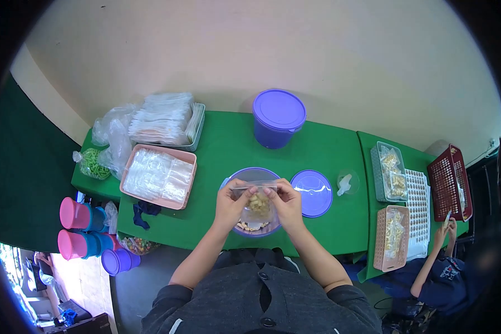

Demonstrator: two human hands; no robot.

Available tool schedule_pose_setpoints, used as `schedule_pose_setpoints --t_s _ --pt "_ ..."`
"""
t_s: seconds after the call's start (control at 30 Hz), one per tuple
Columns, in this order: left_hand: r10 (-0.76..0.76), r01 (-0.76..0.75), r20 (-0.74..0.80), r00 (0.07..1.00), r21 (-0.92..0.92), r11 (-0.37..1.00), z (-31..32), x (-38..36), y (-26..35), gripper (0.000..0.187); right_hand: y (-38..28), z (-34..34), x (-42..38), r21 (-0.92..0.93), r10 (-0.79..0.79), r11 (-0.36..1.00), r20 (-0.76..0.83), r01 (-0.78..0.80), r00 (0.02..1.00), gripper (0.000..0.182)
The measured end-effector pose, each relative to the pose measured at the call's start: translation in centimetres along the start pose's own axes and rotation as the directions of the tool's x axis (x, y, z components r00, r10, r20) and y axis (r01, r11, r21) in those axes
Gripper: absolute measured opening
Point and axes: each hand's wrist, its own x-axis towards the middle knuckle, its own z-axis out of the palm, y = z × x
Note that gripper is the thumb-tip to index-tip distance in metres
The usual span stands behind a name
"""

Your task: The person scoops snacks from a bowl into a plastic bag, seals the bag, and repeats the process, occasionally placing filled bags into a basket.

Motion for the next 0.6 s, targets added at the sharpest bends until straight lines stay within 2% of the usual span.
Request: schedule_pose_setpoints --t_s 0.03,0.1,0.13,0.2,0.23,0.3,0.33,0.4,0.43,0.5,0.53,0.6 --pt "-0.002 0.002 0.005 1.0 0.003 1.0 0.0 -0.1 0.1 0.015 -0.1 -0.1 -0.1 0.003 -0.001 1.0 -0.005 0.001 1.0 0.011" --pt "0.012 -0.014 0.043 0.999 0.044 0.999 0.2 -0.2 0.4 0.011 -0.7 -0.3 -0.1 -0.223 -0.086 0.969 0.08 0.102 0.993 0.008" --pt "0.009 -0.011 0.05 0.999 0.045 0.999 0.4 -0.3 0.6 0.011 -1.2 -0.3 -0.1 -0.223 -0.088 0.97 0.072 0.102 0.994 0.008" --pt "0.121 -0.127 0.043 0.992 0.194 0.973 0.8 -0.1 1.5 0.013 -3.1 -0.1 0.1 -0.249 -0.098 0.963 0.012 0.098 0.995 0.009" --pt "0.122 -0.13 0.049 0.991 0.195 0.972 1.0 -0.1 2.3 0.013 -4.0 -0.4 0.2 -0.249 -0.103 0.963 0.008 0.102 0.995 0.009" --pt "0.143 -0.166 0.116 0.983 0.225 0.96 1.3 -0.4 4.4 0.013 -5.9 -1.7 0.1 -0.427 -0.239 0.858 0.163 0.287 0.957 0.011" --pt "0.142 -0.166 0.121 0.983 0.225 0.96 1.4 -0.2 5.4 0.013 -6.9 -2.1 -0.2 -0.428 -0.241 0.857 0.158 0.286 0.958 0.011" --pt "0.228 -0.351 0.419 0.879 0.243 0.904 1.5 0.5 6.9 0.018 -8.7 -3.0 -0.6 -0.609 -0.321 0.671 0.277 0.424 0.906 0.012" --pt "0.229 -0.354 0.427 0.875 0.241 0.904 1.6 0.5 6.9 0.018 -9.2 -3.3 -0.9 -0.612 -0.326 0.668 0.27 0.423 0.906 0.012" --pt "0.16 -0.434 0.58 0.799 0.372 0.82 2.0 0.4 6.6 0.031 -10.0 -4.4 -1.9 -0.739 -0.323 0.527 0.284 0.421 0.903 0.013" --pt "0.16 -0.442 0.603 0.781 0.354 0.825 2.2 0.5 6.2 0.031 -8.9 -5.9 -2.1 -0.755 -0.331 0.515 0.262 0.406 0.907 0.013" --pt "0.175 -0.409 0.479 0.86 0.443 0.798 1.6 0.5 5.0 0.033 -5.8 -10.4 -2.7 -0.549 -0.402 0.78 -0.074 0.299 0.913 0.017"
